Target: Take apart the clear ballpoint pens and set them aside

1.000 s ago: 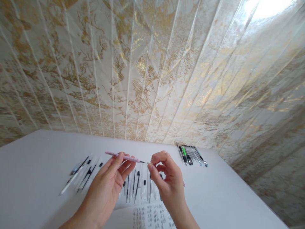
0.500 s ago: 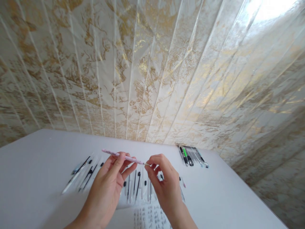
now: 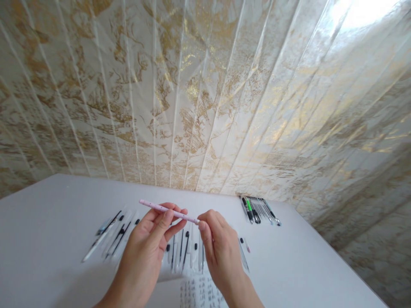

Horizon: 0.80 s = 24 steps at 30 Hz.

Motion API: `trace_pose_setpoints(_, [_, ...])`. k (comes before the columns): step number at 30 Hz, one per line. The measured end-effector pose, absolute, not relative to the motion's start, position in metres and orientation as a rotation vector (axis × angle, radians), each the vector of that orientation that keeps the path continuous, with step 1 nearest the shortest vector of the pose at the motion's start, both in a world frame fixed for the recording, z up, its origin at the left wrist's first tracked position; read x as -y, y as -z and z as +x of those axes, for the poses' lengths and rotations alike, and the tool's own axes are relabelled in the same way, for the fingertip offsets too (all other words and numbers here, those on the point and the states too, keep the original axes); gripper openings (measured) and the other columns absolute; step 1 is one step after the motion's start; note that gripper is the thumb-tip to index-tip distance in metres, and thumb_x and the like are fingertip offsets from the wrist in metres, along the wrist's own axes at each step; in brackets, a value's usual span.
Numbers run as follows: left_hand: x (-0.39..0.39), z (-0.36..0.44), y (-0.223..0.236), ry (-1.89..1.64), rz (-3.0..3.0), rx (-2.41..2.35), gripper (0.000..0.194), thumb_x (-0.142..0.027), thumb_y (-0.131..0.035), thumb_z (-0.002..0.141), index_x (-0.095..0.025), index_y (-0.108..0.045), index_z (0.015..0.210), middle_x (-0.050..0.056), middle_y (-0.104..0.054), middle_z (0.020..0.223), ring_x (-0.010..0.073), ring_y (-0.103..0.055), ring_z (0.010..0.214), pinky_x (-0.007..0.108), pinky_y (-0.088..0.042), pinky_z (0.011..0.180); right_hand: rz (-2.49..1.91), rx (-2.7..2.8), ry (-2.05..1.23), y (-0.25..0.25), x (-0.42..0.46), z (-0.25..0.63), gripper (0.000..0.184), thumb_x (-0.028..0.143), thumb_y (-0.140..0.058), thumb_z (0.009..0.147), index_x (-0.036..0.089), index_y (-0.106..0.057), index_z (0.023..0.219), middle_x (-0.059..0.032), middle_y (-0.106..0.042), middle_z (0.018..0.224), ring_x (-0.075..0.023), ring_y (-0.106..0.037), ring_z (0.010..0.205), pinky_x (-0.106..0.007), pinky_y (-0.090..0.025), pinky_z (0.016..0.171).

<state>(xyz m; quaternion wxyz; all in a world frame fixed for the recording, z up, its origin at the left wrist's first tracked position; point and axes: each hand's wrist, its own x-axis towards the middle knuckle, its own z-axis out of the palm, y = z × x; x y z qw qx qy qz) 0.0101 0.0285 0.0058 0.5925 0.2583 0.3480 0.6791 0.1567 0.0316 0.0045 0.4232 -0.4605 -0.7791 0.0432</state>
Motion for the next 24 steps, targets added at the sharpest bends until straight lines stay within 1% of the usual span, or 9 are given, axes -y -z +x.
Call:
trace_pose_setpoints(2, [-0.0295,0.0103,-0.0047,-1.574,0.602,-0.807,0.023,-0.034,-0.082,0.072,-0.018,-0.071,0.085,0.002,-0.068,0.093,0.0210,-0.066,0.099,0.026,-0.059,0.086,-1.148,1.932,-0.122,-0.0037,-0.0321,0.1562,0.013,0.032,-0.045,0.099,0.022,-0.054,0.100,-0.0029,-0.065,0.084,-0.0166,-0.061,0.066,-0.026,-0.045,0.056])
trace_pose_setpoints(3, [-0.0299,0.0104,-0.0041,-1.571,0.605,-0.808,0.022,-0.034,-0.081,0.073,-0.018,-0.071,0.085,0.003,-0.068,0.093,0.0211,-0.066,0.099,0.026,-0.058,0.087,-1.147,1.921,-0.128,-0.0033,-0.0323,0.1561,0.011,0.031,-0.048,0.098,0.022,-0.053,0.103,-0.0030,-0.066,0.086,-0.0162,-0.061,0.065,-0.025,-0.046,0.056])
trace_pose_setpoints(5, [-0.0306,0.0106,-0.0029,-1.571,0.611,-0.814,0.022,-0.034,-0.081,0.074,-0.018,-0.071,0.085,0.003,-0.068,0.093,0.0209,-0.066,0.099,0.026,-0.059,0.086,-1.161,1.914,-0.129,-0.0025,-0.0327,0.1564,0.007,0.028,-0.049,0.097,0.022,-0.052,0.096,-0.0020,-0.066,0.082,-0.0160,-0.062,0.064,-0.025,-0.045,0.055])
trace_pose_setpoints(7, [-0.0309,0.0107,-0.0021,-1.581,0.623,-0.822,0.022,-0.035,-0.081,0.073,-0.019,-0.071,0.085,0.002,-0.068,0.093,0.0207,-0.065,0.099,0.025,-0.059,0.084,-1.177,1.926,-0.128,-0.0019,-0.0332,0.1572,0.014,0.028,-0.046,0.099,0.023,-0.053,0.088,-0.0015,-0.066,0.077,-0.0165,-0.061,0.063,-0.024,-0.044,0.055])
trace_pose_setpoints(10, [-0.0317,0.0105,-0.0018,-1.588,0.636,-0.829,0.023,-0.036,-0.081,0.073,-0.019,-0.070,0.084,0.002,-0.067,0.092,0.0204,-0.065,0.099,0.025,-0.059,0.084,-1.188,1.954,-0.115,-0.0014,-0.0346,0.1582,0.021,0.033,-0.045,0.100,0.022,-0.056,0.086,-0.0016,-0.066,0.074,-0.0169,-0.061,0.062,-0.025,-0.042,0.055])
trace_pose_setpoints(15, [-0.0351,0.0096,-0.0002,-1.600,0.629,-0.817,0.024,-0.035,-0.082,0.072,-0.018,-0.069,0.084,0.002,-0.069,0.090,0.0191,-0.065,0.096,0.025,-0.059,0.084,-1.166,1.970,-0.073,-0.0016,-0.0357,0.1573,0.016,0.031,-0.047,0.099,0.021,-0.057,0.092,-0.0033,-0.066,0.078,-0.0172,-0.062,0.063,-0.023,-0.043,0.053])
trace_pose_setpoints(19, [-0.0368,0.0084,0.0027,-1.591,0.642,-0.822,0.023,-0.034,-0.082,0.073,-0.018,-0.069,0.084,0.001,-0.070,0.088,0.0190,-0.066,0.094,0.025,-0.059,0.084,-1.172,1.953,-0.095,-0.0014,-0.0349,0.1572,0.018,0.027,-0.046,0.099,0.021,-0.057,0.087,-0.0028,-0.065,0.076,-0.0176,-0.061,0.066,-0.025,-0.041,0.057])
trace_pose_setpoints(21, [-0.0368,0.0072,0.0029,-1.588,0.670,-0.822,0.023,-0.035,-0.082,0.072,-0.018,-0.070,0.084,0.001,-0.070,0.087,0.0191,-0.067,0.094,0.025,-0.059,0.084,-1.193,1.916,-0.232,-0.0009,-0.0347,0.1570,0.021,0.030,-0.046,0.099,0.021,-0.057,0.085,-0.0022,-0.064,0.074,-0.0170,-0.059,0.065,-0.025,-0.041,0.059])
trace_pose_setpoints(24, [-0.0367,0.0049,0.0009,-1.599,0.755,-0.839,0.024,-0.036,-0.083,0.071,-0.019,-0.071,0.084,0.000,-0.070,0.086,0.0190,-0.068,0.092,0.025,-0.059,0.084,-1.190,1.762,-0.718,-0.0001,-0.0354,0.1549,0.029,0.040,-0.045,0.098,0.021,-0.055,0.078,0.0011,-0.057,0.064,-0.0140,-0.051,0.056,-0.023,-0.039,0.054])
